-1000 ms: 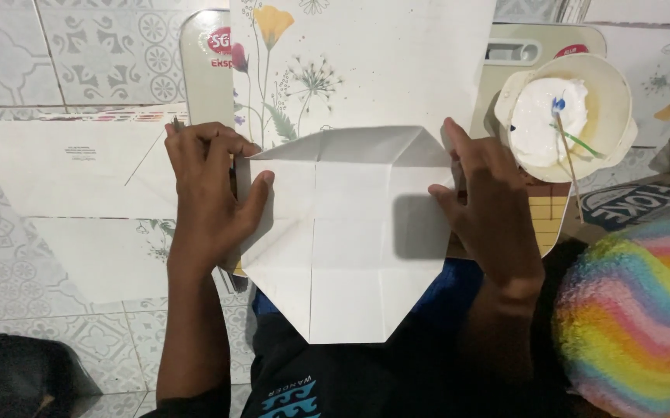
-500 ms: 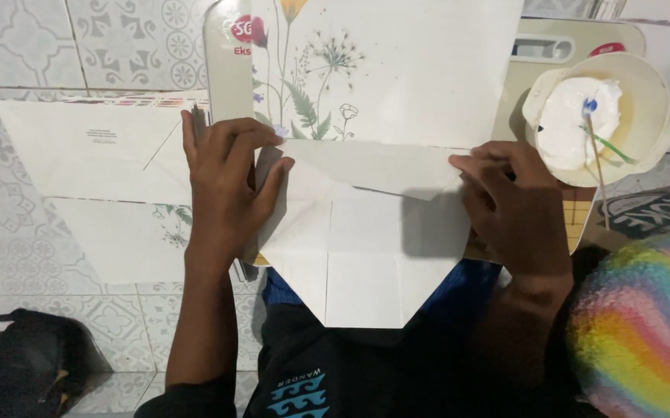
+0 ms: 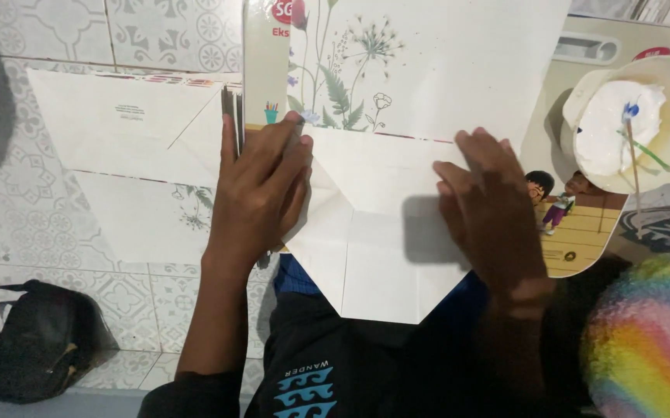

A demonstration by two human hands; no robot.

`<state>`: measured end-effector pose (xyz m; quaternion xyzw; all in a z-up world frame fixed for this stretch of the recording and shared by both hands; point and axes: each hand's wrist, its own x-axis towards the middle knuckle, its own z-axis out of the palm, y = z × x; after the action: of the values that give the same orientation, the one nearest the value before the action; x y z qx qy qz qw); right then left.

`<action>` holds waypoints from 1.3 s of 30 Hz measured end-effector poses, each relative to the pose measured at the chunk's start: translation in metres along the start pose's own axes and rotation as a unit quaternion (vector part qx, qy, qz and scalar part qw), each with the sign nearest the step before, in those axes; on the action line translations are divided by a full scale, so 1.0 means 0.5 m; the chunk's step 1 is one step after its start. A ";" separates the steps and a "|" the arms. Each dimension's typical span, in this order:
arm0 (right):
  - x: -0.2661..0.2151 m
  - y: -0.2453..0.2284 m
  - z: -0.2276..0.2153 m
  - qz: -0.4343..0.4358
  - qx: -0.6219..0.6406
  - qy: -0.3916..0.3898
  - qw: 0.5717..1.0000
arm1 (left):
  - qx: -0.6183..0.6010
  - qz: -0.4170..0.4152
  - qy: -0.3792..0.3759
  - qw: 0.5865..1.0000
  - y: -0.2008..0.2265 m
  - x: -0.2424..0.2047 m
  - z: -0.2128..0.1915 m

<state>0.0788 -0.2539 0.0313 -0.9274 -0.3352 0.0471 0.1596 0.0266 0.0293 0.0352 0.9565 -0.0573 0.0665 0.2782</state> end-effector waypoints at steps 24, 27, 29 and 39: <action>0.088 -0.092 0.065 -0.133 -0.060 -0.059 0.988 | 0.056 0.010 -0.064 0.996 0.029 -0.028 0.072; 0.087 -0.094 0.066 -0.134 -0.059 -0.062 0.987 | 0.099 -0.026 -0.090 0.991 0.028 -0.005 0.076; 0.081 -0.091 0.071 -0.129 -0.040 -0.065 0.989 | 0.106 -0.038 -0.097 0.989 0.033 0.000 0.073; 0.053 -0.098 0.066 -0.085 -0.009 -0.102 0.991 | 0.106 -0.098 -0.077 0.986 0.039 0.012 0.099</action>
<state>0.0632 -0.1929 0.0166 -0.8871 -0.4280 0.1245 0.1197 0.0344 -0.0141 0.0051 0.9839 0.0233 -0.0292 0.1748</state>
